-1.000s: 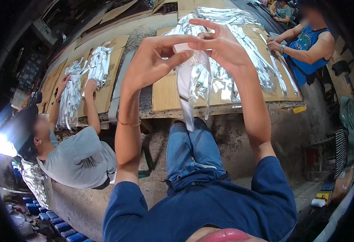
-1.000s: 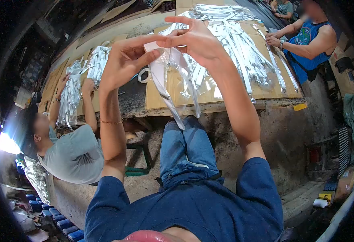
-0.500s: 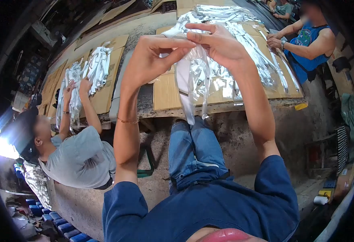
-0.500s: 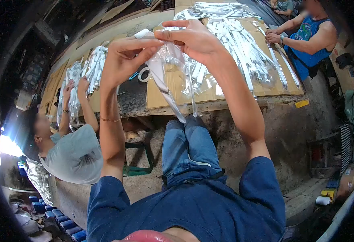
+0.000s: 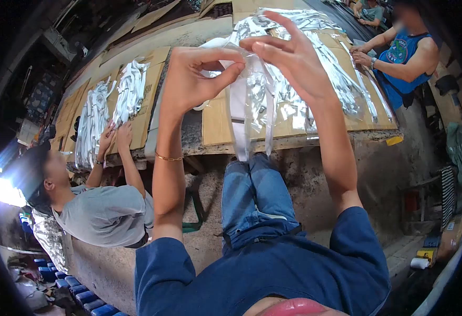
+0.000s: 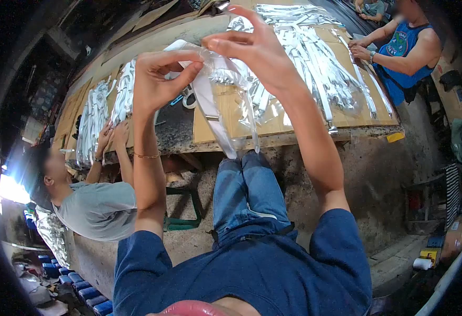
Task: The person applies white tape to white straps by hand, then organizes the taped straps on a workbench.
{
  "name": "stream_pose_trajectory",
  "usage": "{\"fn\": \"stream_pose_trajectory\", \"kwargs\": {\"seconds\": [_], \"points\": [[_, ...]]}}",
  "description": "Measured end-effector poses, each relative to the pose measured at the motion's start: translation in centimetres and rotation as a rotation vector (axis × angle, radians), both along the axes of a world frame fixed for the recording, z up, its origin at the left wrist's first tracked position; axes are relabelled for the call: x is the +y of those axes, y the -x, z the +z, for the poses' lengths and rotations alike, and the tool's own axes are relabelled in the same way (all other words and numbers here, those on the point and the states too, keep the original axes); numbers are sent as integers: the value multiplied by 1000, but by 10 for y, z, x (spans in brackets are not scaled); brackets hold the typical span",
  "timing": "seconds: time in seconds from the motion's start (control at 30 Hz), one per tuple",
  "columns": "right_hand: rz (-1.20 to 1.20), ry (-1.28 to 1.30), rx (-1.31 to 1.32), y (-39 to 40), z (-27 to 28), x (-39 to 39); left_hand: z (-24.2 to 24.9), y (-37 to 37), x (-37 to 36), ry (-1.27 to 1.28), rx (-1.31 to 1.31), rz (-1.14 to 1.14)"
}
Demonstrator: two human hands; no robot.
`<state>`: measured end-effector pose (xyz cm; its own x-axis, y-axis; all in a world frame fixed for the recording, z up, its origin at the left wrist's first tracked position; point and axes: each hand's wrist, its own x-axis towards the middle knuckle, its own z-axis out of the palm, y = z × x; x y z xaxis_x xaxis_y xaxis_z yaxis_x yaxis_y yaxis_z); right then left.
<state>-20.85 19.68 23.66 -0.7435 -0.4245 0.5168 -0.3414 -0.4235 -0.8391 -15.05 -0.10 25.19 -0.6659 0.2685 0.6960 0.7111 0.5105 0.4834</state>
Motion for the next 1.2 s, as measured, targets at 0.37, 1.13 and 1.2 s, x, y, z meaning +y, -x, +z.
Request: {"fn": "stream_pose_trajectory", "kwargs": {"seconds": [0.37,1.13,1.2], "points": [[-831,-57,665,-48,-24,-22,-20,-5,21,-424,36,34],[-630,-18,436,-36,-37,-5,-16,-17,9,-223,-255,-160],[-354,52,178,-30,-28,-2,-15,-17,10,-212,-279,-172]]}}
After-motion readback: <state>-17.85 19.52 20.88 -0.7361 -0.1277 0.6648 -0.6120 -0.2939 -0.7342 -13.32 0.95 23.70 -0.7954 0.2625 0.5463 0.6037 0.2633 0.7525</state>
